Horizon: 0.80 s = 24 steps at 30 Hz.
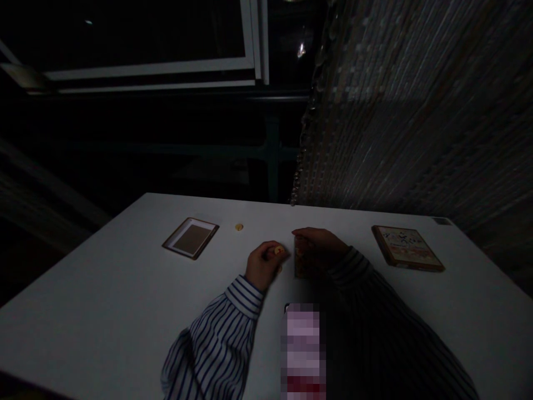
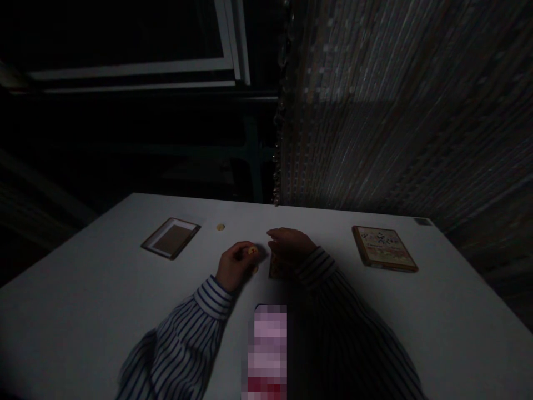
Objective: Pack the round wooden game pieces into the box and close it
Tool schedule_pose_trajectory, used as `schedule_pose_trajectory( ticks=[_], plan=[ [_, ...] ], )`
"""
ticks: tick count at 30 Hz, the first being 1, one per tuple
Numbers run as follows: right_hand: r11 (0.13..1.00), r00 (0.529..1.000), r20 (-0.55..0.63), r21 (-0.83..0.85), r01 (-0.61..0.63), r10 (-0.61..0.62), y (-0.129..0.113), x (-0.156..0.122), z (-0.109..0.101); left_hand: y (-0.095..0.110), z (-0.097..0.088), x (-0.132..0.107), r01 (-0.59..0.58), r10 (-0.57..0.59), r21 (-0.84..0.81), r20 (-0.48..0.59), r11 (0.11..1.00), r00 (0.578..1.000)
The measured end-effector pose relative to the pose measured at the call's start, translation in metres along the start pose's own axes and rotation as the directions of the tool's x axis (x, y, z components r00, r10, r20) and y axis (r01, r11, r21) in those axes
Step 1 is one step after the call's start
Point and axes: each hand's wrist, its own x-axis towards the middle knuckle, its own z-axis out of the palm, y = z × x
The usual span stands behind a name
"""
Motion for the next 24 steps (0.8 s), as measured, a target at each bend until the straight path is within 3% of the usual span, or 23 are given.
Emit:
schedule_pose_trajectory(
  ticks=[11,24],
  plan=[
    [0.997,0.997,-0.034,0.017,0.076,-0.075,0.009,0.001,0.016,-0.002,-0.001,-0.001,0.009,-0.01,-0.056,-0.023,0.998,1.0],
    [0.997,0.997,0.001,0.028,0.078,-0.078,-0.003,0.0,0.015,0.003,-0.002,-0.002,0.026,-0.032,-0.064,-0.097,0.998,0.995]
  ],
)
